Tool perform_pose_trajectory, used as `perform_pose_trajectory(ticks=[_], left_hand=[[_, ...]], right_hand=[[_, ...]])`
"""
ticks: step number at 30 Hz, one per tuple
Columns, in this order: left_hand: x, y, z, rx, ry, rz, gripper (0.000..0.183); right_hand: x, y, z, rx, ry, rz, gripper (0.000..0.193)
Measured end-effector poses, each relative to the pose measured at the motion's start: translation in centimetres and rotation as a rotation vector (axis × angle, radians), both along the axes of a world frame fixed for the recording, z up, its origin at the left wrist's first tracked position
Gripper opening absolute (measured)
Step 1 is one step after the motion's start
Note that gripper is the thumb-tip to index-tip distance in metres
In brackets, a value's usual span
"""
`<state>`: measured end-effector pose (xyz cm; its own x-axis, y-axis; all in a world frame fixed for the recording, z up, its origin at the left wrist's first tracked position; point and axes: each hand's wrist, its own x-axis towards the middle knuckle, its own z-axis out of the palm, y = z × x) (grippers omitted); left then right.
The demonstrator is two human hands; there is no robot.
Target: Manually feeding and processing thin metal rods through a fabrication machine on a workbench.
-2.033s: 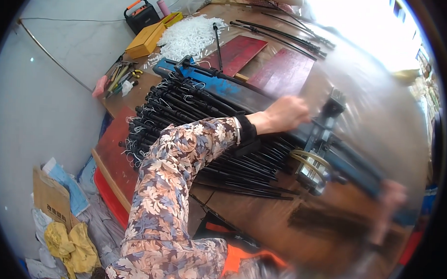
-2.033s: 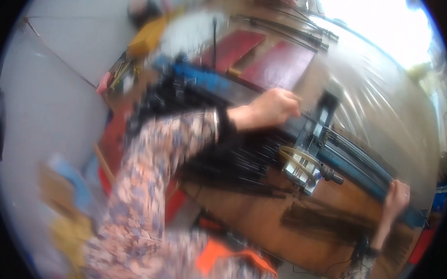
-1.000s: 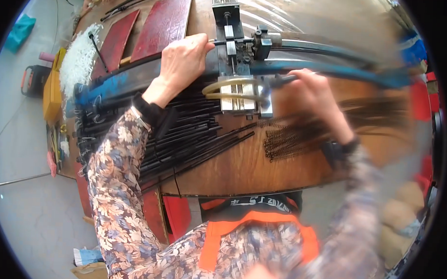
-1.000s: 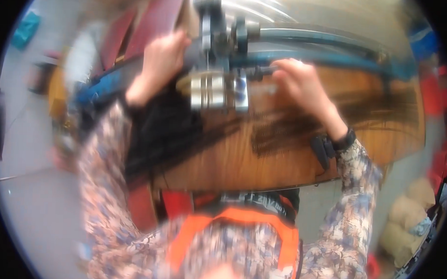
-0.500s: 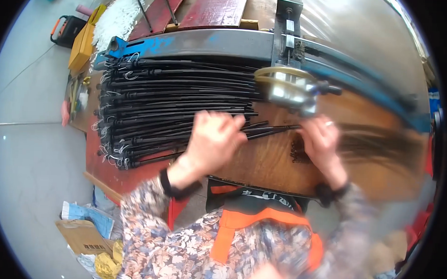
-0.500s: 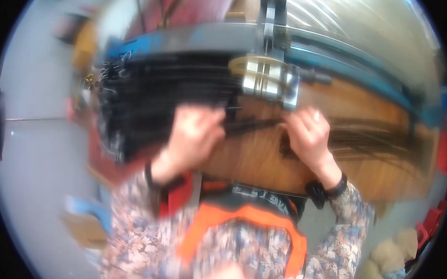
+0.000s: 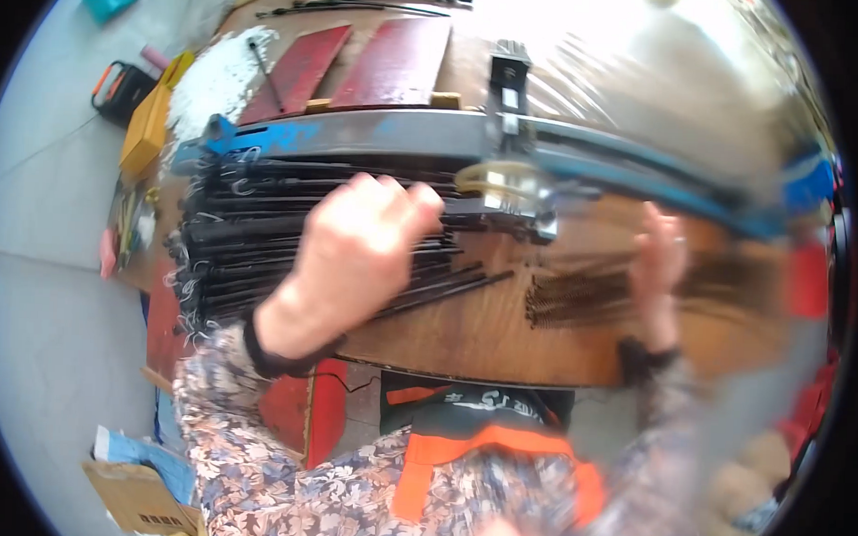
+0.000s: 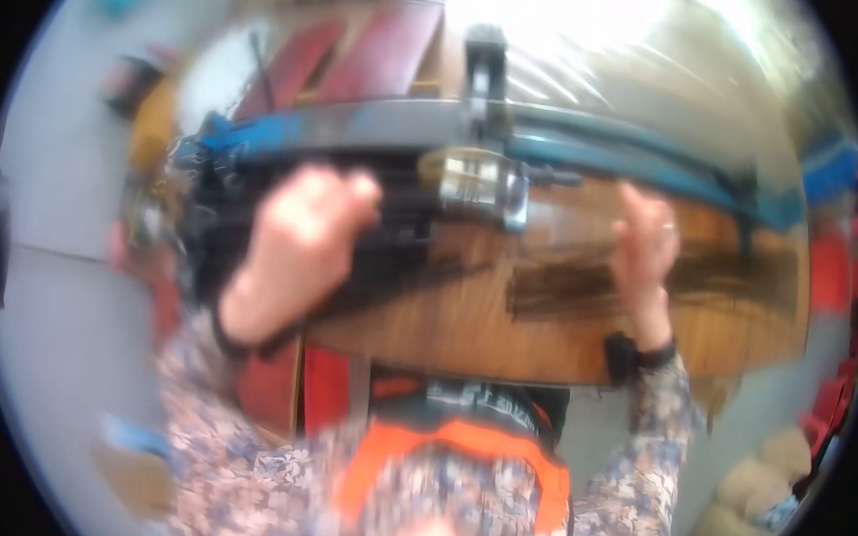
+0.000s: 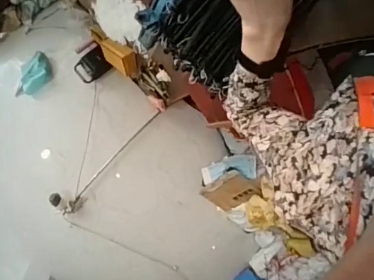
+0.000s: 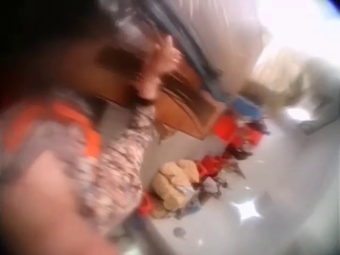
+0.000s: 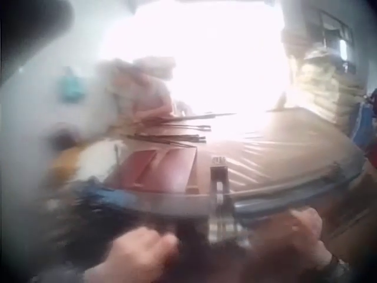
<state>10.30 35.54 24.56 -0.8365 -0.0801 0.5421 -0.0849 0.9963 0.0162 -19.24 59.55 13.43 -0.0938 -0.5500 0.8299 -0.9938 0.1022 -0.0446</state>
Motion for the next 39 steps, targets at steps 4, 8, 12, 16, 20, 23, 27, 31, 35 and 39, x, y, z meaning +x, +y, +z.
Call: perform_pose_trajectory(ticks=[4,8,12,16,20,23,27,31,35,39], left_hand=[[2.7,-6.2,6.8,-0.104,0.212,0.235,0.017],[5.3,-8.8,8.5,-0.229,0.337,0.236,0.019],[7.6,-8.7,5.8,-0.070,0.318,0.316,0.022],[9.7,-9.7,3.6,0.062,0.211,0.420,0.026],[9.2,-10.4,1.8,0.121,0.148,0.438,0.025],[7.2,-11.2,1.1,0.159,0.167,0.373,0.023],[5.9,-12.0,1.0,0.164,0.171,0.367,0.023],[4.8,-11.9,0.5,0.179,0.165,0.332,0.022],[5.3,-12.0,0.4,0.170,0.196,0.337,0.021],[6.0,-13.5,0.2,0.106,0.112,0.385,0.021]], right_hand=[[-3.3,-1.3,-0.3,0.125,-0.321,-0.075,0.021],[0.8,-13.0,3.8,0.171,-0.650,0.285,0.015],[1.3,-18.9,6.3,0.277,-0.371,0.369,0.014],[0.0,-20.7,4.6,0.242,-0.205,0.338,0.011],[0.6,-22.0,4.4,0.444,-0.093,0.243,0.012],[0.7,-22.3,5.1,0.392,-0.075,0.212,0.010],[-1.0,-21.9,4.7,0.358,-0.648,0.395,0.008],[-0.3,-22.4,4.6,0.353,-0.277,0.360,0.009],[1.2,-22.6,6.7,0.615,-0.153,0.258,0.009],[-1.4,-21.2,5.1,0.393,0.290,0.133,0.003]])
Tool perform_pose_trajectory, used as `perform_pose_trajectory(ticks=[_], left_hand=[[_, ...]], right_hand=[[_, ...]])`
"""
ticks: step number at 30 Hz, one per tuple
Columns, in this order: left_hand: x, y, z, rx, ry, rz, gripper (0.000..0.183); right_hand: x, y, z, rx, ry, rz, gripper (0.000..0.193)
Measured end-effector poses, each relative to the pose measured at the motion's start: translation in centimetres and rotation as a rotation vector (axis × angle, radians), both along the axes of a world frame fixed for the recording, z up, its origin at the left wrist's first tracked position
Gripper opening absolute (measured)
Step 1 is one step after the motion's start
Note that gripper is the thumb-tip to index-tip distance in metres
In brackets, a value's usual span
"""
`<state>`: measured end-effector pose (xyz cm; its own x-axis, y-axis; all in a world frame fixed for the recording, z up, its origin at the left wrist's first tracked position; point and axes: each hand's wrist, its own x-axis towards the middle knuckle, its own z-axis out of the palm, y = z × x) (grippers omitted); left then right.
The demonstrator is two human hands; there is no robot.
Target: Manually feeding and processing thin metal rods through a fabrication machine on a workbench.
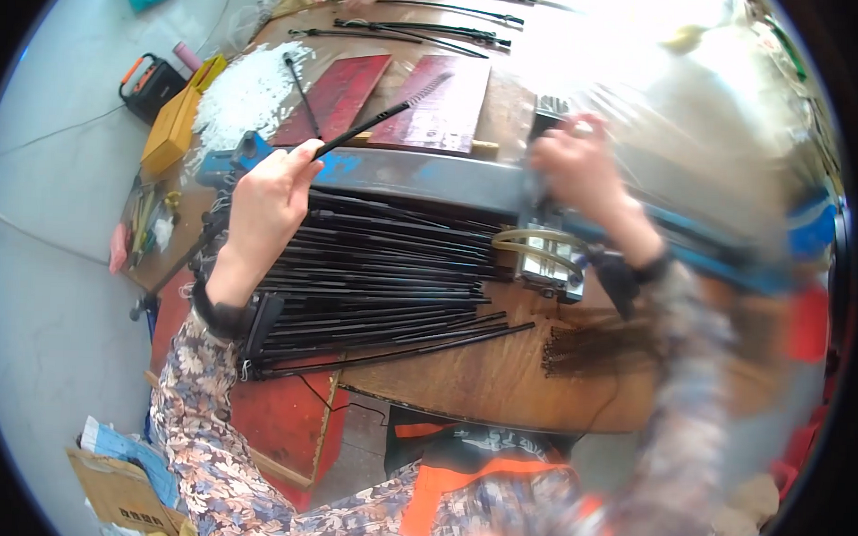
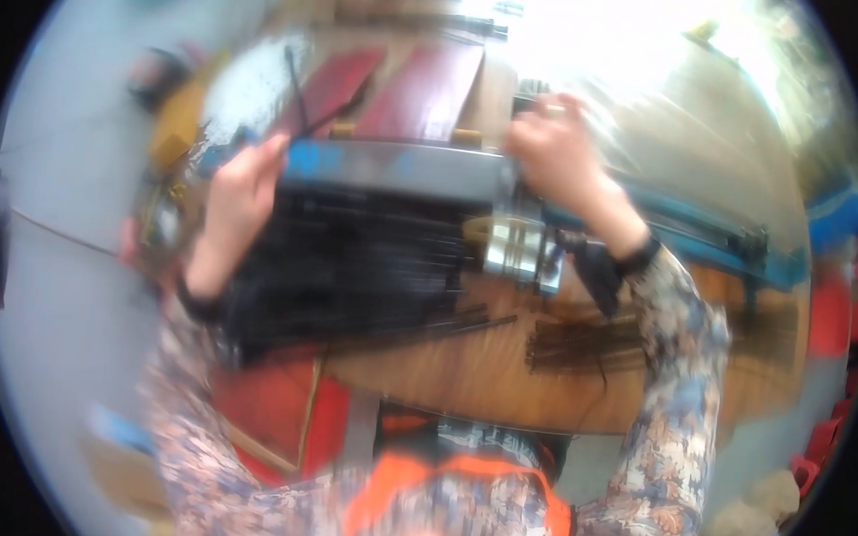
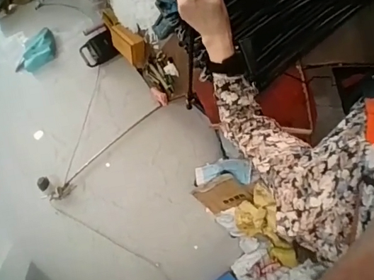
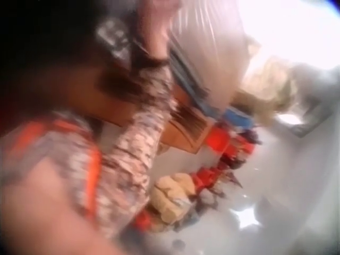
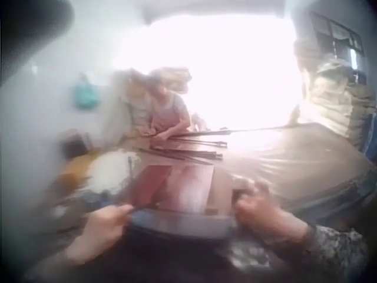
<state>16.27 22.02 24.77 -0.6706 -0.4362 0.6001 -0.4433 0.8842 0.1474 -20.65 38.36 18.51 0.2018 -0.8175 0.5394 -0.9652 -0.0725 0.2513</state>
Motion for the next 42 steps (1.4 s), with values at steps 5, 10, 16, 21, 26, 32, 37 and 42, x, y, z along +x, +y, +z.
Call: perform_pose_trajectory(ticks=[5,10,16,21,26,32,37,42], left_hand=[[-1.9,-1.8,-2.0,-0.018,-0.118,-0.104,0.018],[-15.7,0.9,-6.2,-0.078,-0.042,-0.547,0.021],[-18.6,1.1,-8.2,-0.040,-0.123,-0.471,0.020],[-19.0,1.2,-9.1,0.140,-0.104,-0.518,0.024],[-18.8,1.8,-8.4,0.116,-0.109,-0.485,0.013],[-18.3,2.1,-8.7,0.089,-0.129,-0.353,0.021],[-19.7,2.8,-8.4,0.125,-0.168,-0.351,0.021],[-19.8,2.9,-8.4,0.133,-0.129,-0.371,0.019]], right_hand=[[-9.6,13.9,-1.4,-0.125,-0.056,-0.238,0.008],[-16.1,23.4,-1.6,-0.089,0.045,-0.472,0.004],[-17.2,23.6,-3.3,-0.124,-0.097,-0.385,0.004],[-17.5,24.0,-5.0,-0.150,-0.244,-0.436,0.003],[-16.4,23.9,-4.6,-0.057,-0.089,-0.417,0.014],[-2.5,18.2,-1.9,-0.144,-0.076,-0.203,0.028],[-0.4,19.6,-3.1,-0.057,-0.262,-0.213,0.028],[0.5,17.2,-3.6,-0.003,-0.480,-0.130,0.029]])
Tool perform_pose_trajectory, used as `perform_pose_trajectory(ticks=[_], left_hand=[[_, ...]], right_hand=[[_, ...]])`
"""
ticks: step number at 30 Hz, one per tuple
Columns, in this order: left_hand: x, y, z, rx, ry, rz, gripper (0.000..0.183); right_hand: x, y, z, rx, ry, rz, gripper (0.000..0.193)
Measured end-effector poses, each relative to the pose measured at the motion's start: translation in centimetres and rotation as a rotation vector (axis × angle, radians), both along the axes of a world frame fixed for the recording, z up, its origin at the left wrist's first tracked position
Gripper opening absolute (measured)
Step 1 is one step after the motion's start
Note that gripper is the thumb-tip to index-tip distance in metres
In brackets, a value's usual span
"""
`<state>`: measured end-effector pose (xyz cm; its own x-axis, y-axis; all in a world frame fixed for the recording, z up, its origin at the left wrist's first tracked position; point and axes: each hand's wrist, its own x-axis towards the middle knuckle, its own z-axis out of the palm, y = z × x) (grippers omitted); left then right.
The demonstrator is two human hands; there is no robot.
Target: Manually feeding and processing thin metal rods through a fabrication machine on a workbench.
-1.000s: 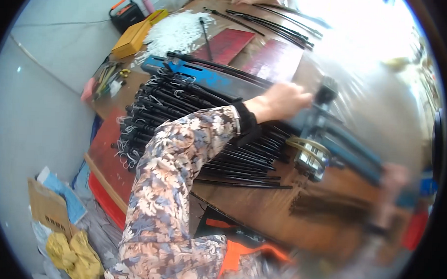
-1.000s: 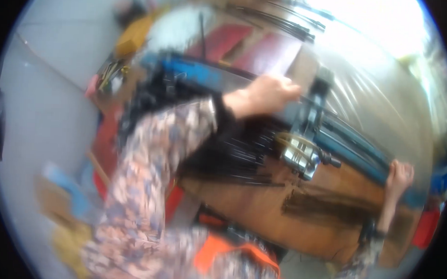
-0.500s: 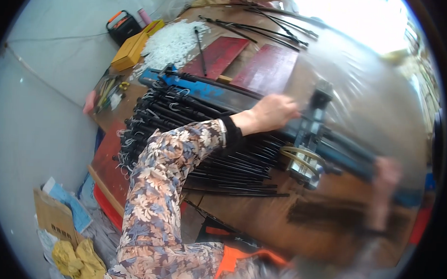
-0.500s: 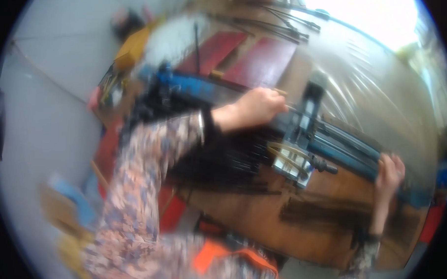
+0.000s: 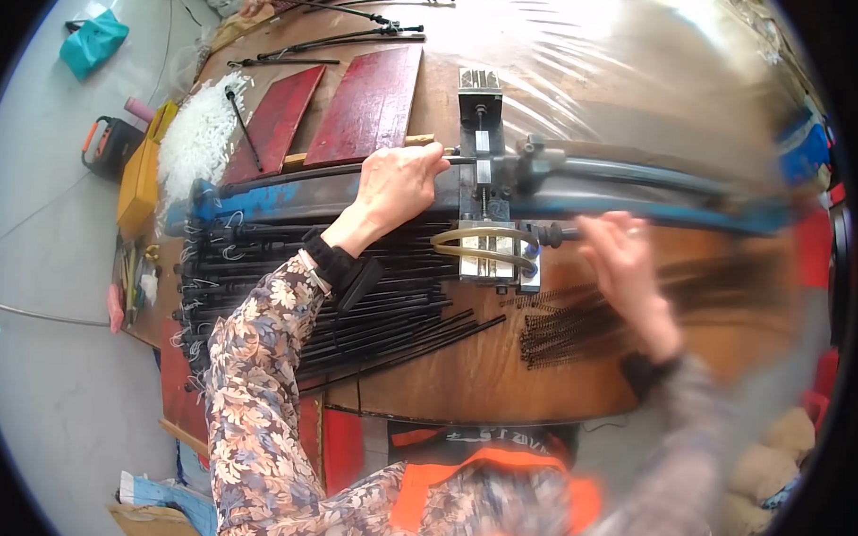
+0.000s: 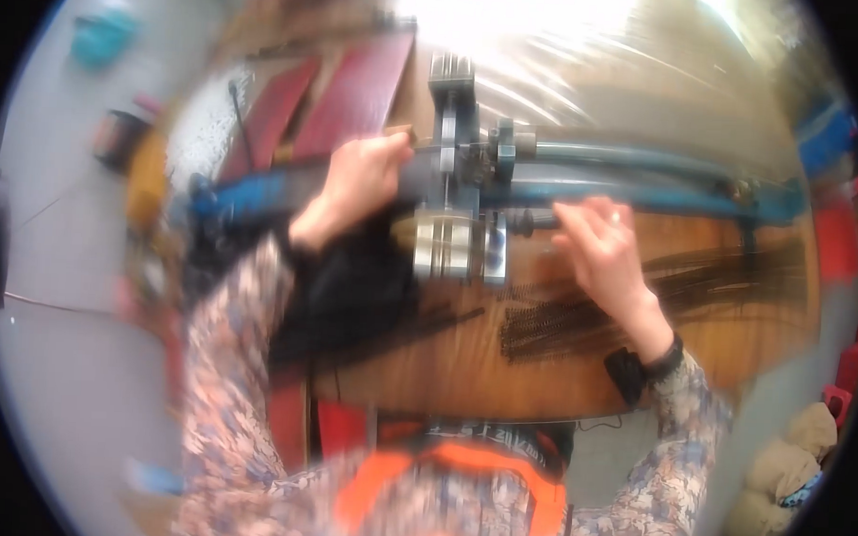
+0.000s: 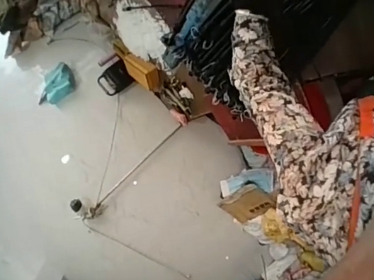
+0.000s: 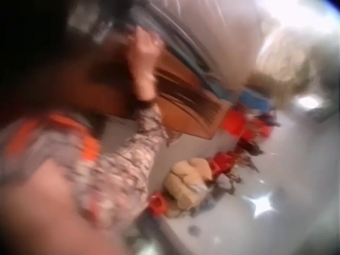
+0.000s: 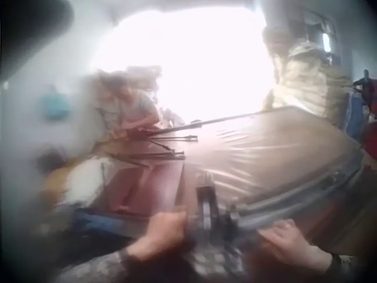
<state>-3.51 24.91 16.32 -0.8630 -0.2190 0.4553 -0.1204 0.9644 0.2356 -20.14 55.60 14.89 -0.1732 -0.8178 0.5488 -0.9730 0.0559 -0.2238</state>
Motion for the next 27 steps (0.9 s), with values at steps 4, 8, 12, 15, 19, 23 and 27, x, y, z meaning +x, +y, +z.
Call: perform_pose_trajectory(ticks=[4,8,12,15,19,23,27], left_hand=[[1.1,0.0,-0.1,-0.038,0.028,0.013,0.019],[0.1,-0.5,-0.6,-0.177,0.067,0.048,0.020],[0.7,-3.4,-0.1,-0.360,0.147,-0.121,0.019],[3.9,-10.1,-1.0,-0.444,0.141,-0.183,0.020],[2.5,-11.4,-3.0,-0.342,0.077,-0.160,0.013],[4.6,-8.8,-2.2,-0.594,0.121,0.213,0.023],[11.7,-0.8,0.8,-0.267,0.121,0.185,0.013]], right_hand=[[0.1,-1.4,-0.5,0.074,-0.269,0.090,0.024],[-0.5,-2.2,-0.4,0.070,-0.349,0.042,0.023],[1.2,0.9,-1.1,0.138,0.025,-0.130,0.034],[7.2,4.1,1.1,0.359,0.020,0.088,0.037],[10.7,4.4,-0.5,0.415,0.050,0.238,0.024],[10.1,4.5,-2.8,0.478,0.031,0.321,0.025],[9.5,4.0,-1.3,0.390,-0.092,0.351,0.019]])
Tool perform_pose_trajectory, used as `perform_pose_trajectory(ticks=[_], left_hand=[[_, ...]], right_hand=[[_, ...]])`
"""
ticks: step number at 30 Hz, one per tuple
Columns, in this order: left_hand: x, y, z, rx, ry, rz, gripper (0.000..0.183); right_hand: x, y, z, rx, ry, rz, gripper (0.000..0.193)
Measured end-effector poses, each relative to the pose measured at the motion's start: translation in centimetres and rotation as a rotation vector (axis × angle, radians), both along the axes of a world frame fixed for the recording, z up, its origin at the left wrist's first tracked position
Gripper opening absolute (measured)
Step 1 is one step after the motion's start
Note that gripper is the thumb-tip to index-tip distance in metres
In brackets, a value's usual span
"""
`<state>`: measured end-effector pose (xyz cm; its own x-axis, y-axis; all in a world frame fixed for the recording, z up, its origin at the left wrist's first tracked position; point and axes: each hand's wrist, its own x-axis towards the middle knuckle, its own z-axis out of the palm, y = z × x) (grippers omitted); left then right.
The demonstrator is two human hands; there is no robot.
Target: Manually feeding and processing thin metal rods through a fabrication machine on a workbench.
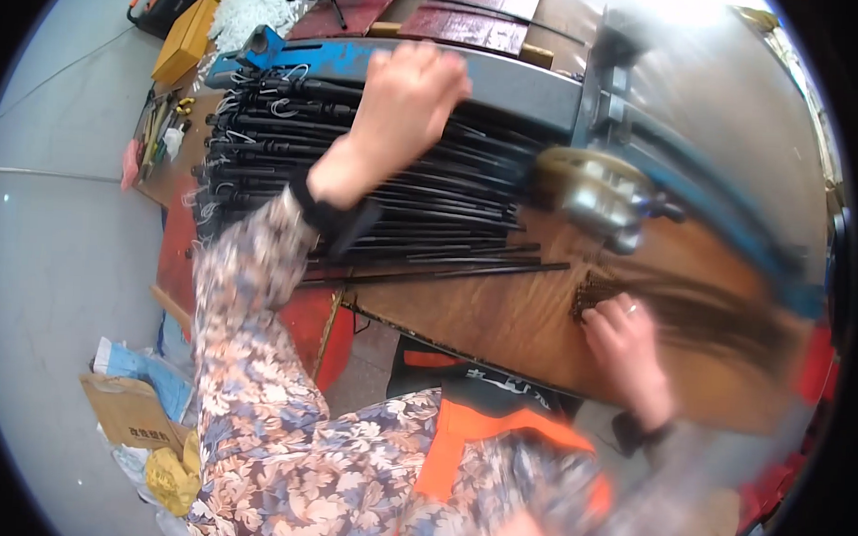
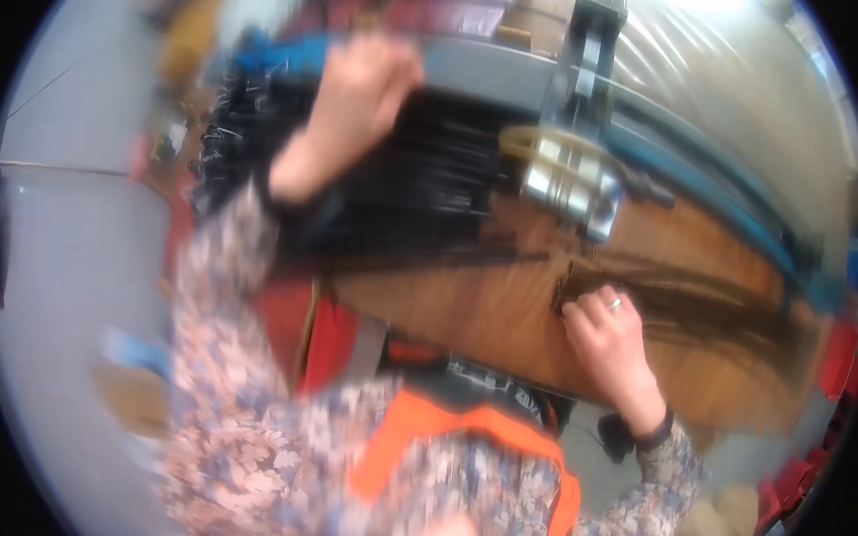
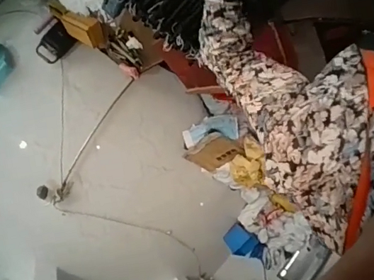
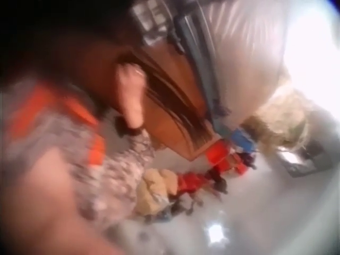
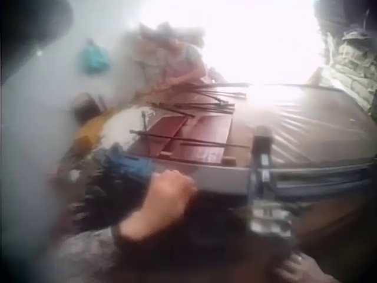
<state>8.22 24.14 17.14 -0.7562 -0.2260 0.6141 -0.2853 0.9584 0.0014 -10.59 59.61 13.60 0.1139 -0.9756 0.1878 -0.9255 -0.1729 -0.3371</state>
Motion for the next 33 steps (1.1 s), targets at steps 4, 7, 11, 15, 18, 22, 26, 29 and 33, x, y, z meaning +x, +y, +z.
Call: perform_pose_trajectory(ticks=[4,7,11,15,18,22,26,29,33], left_hand=[[6.9,11.0,-4.1,0.238,-0.266,0.054,0.024],[8.1,15.2,-6.3,0.253,-0.272,0.089,0.029],[8.2,17.0,-8.1,0.182,-0.170,0.033,0.019],[7.8,18.2,-8.3,0.087,-0.163,0.026,0.011],[6.1,18.2,-9.3,0.106,-0.185,0.117,0.007],[6.5,18.9,-8.9,0.048,-0.318,0.118,0.012],[7.2,20.9,-6.9,0.387,-0.259,0.041,0.013],[6.9,21.4,-5.0,0.598,-0.393,-0.088,0.016],[5.2,21.2,-0.9,0.642,-0.591,-0.179,0.019]], right_hand=[[-0.4,-1.4,-1.4,0.004,-0.264,-0.131,0.013],[-0.3,-2.7,-1.0,0.065,-0.342,-0.173,0.012],[-1.7,-3.3,-1.6,0.199,-0.124,-0.227,0.012],[-1.4,-3.1,-1.4,0.259,-0.147,-0.298,0.014],[-0.9,-2.8,-1.5,0.342,-0.223,-0.300,0.018],[0.1,-2.6,-1.6,0.264,-0.415,-0.364,0.018],[0.5,-1.8,-2.3,0.192,-0.525,-0.319,0.017],[-0.2,-1.1,-1.9,0.253,-0.681,-0.346,0.021],[-1.2,0.8,-1.0,0.002,-0.453,-0.091,0.033]])
